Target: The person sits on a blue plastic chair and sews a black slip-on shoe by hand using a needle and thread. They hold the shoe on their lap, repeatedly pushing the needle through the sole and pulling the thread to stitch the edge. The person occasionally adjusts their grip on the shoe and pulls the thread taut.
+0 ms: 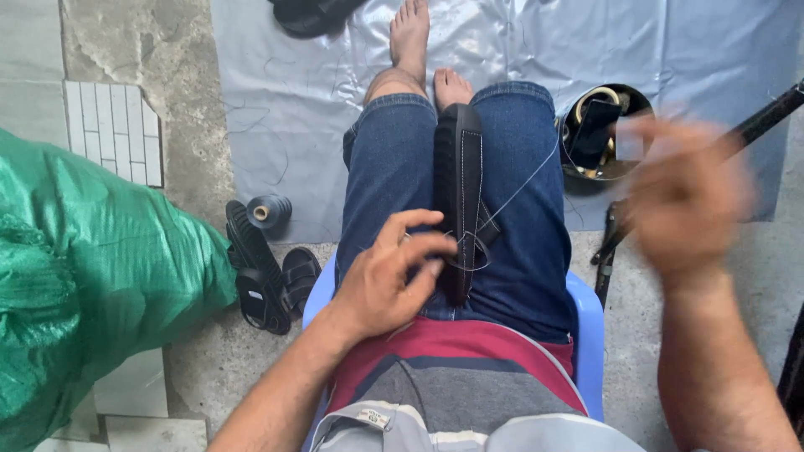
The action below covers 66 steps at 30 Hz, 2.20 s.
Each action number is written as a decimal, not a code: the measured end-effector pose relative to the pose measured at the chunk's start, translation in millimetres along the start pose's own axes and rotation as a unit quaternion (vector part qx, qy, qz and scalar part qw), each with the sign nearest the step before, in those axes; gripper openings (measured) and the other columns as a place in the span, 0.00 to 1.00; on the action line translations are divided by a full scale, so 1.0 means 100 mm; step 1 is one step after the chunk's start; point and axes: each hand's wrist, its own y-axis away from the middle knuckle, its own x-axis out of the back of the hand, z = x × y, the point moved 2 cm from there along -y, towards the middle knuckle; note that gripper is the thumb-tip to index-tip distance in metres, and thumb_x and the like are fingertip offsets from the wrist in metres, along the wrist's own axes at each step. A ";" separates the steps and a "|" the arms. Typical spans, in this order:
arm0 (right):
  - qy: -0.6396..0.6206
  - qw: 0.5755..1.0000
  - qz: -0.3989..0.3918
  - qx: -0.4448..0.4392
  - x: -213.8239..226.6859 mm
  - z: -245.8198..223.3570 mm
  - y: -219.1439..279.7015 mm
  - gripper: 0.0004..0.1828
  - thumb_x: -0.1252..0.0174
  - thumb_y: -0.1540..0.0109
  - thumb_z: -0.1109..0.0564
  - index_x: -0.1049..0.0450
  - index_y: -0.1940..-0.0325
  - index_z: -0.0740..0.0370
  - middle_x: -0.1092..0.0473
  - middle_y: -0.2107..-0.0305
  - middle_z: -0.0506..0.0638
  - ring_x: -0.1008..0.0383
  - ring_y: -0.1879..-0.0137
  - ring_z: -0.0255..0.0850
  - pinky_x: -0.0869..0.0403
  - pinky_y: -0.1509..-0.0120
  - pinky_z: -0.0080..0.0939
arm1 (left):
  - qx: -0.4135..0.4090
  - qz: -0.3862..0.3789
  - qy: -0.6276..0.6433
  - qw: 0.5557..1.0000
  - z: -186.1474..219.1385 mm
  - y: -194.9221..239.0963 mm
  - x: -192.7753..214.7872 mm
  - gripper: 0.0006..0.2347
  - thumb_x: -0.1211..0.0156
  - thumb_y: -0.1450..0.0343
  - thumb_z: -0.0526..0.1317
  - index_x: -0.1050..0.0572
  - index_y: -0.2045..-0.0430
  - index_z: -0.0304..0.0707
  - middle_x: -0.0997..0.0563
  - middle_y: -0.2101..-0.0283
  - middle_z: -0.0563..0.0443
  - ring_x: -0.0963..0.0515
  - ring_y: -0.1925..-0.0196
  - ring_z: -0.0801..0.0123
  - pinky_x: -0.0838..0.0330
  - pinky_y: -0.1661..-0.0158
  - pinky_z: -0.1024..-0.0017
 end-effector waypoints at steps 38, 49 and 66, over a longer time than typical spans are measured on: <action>-0.258 0.918 -0.132 -0.272 -0.61 -0.89 0.31 0.04 0.43 0.45 0.58 0.27 0.68 0.59 0.27 0.79 0.55 0.26 0.75 0.48 0.29 0.71 0.43 | 0.087 0.014 0.013 0.996 -0.04 0.08 -0.19 0.29 0.44 0.34 0.44 0.47 0.41 0.35 0.37 0.44 0.32 0.29 0.52 0.44 0.31 0.59 0.55; -0.421 0.832 -0.109 -0.346 -0.58 -1.16 0.51 0.06 0.46 0.43 0.59 0.29 0.66 0.66 0.24 0.72 0.58 0.26 0.82 0.40 0.28 0.76 0.36 | 0.033 0.119 0.083 0.989 0.04 0.43 -0.33 0.23 0.44 0.34 0.35 0.42 0.44 0.34 0.39 0.41 0.37 0.39 0.40 0.51 0.40 0.44 0.60; -0.425 0.764 -0.228 -0.428 -0.59 -1.01 0.60 0.07 0.45 0.45 0.58 0.27 0.67 0.66 0.24 0.63 0.58 0.26 0.83 0.40 0.27 0.81 0.35 | 0.134 0.050 0.096 0.985 -0.02 0.42 -0.28 0.23 0.42 0.35 0.41 0.37 0.46 0.38 0.35 0.43 0.44 0.29 0.49 0.50 0.26 0.57 0.62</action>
